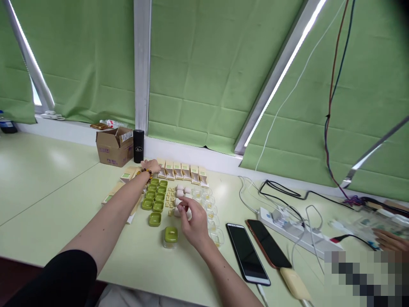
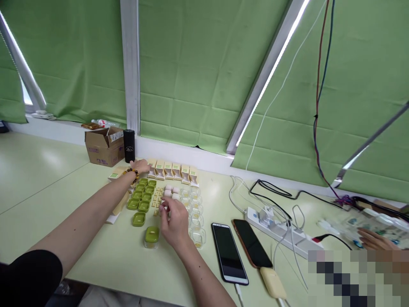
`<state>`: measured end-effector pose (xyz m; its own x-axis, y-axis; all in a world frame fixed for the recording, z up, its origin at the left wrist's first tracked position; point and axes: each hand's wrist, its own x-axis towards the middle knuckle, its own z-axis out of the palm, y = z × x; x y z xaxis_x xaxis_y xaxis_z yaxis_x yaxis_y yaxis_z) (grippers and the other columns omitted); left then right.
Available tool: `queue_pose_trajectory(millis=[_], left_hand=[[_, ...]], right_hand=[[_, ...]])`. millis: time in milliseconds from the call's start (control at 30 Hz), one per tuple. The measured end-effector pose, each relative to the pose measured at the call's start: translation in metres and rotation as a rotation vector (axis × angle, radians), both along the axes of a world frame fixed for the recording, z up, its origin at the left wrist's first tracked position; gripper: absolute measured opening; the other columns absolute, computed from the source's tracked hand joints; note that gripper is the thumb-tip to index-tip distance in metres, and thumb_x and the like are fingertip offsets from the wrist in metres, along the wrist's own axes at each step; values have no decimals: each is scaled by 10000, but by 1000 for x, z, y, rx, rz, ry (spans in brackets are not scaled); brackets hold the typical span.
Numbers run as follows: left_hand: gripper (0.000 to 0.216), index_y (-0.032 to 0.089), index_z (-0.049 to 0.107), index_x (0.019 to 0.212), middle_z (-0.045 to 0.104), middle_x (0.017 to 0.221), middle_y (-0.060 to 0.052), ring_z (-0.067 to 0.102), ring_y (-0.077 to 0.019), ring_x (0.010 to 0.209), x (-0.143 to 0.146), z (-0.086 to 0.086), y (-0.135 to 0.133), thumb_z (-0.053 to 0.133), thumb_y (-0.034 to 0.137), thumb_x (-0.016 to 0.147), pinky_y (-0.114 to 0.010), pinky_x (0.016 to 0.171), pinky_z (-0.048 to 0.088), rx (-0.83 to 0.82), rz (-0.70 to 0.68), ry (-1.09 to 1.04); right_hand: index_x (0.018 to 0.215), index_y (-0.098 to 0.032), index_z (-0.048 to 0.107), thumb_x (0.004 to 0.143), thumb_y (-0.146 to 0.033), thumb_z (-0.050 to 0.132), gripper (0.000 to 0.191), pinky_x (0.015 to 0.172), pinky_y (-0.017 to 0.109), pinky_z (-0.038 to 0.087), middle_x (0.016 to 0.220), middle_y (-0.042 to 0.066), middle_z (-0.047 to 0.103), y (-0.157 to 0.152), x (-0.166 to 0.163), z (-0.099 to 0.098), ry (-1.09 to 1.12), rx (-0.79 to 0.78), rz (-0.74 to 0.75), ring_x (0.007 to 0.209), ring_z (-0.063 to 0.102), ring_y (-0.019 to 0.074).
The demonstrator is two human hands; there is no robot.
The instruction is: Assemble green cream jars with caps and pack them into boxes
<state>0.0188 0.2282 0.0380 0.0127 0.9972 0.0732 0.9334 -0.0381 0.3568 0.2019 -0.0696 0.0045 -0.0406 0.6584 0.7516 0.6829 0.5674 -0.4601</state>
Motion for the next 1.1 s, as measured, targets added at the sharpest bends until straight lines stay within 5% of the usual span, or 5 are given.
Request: queue_pose_trajectory(millis=[267,433,767,933,1100], left_hand=[[458,125,751,948,738,1080,-268,428,-512,1332,-7,34,-38,511,515,951,-601,1061,296,177,-70,-62],[366,200,737,1172,756,1074,-139,465,-389,1261,-12,52,-106,509,422,990,-521,1068,335,286,-310,-132],[560,238,627,1349,680,1211,-99,527,-322,1127,-38,2,-297,806,473,873,-418,955,404,167,-925,-90],[266,231,680,1179,695,1075,-76,542,-313,1110,-28,-16,-301,741,303,931,-409,925,405,139,-890,-82],[425,248,688,1321,631,1221,-108,589,-304,1168,-30,-4,-266,711,466,956,-439,1023,488,97,-765,-378]], right_hand=[[1196,-221,675,1025,-232,548,213,773,366,537,916,41,768,3,8,2,28,35,-29,771,673,201],[1138,-224,701,1020,-273,564,187,778,360,555,934,51,787,4,21,14,121,0,-53,796,697,206],[1136,-236,701,993,-248,543,213,792,361,536,914,37,788,6,20,24,17,-77,-81,804,705,218],[1164,-235,692,994,-226,535,231,794,378,519,928,45,782,5,13,21,-72,-65,-62,823,695,232],[1189,-238,685,1021,-278,537,227,817,384,534,925,44,781,4,17,21,162,-136,21,857,706,225]])
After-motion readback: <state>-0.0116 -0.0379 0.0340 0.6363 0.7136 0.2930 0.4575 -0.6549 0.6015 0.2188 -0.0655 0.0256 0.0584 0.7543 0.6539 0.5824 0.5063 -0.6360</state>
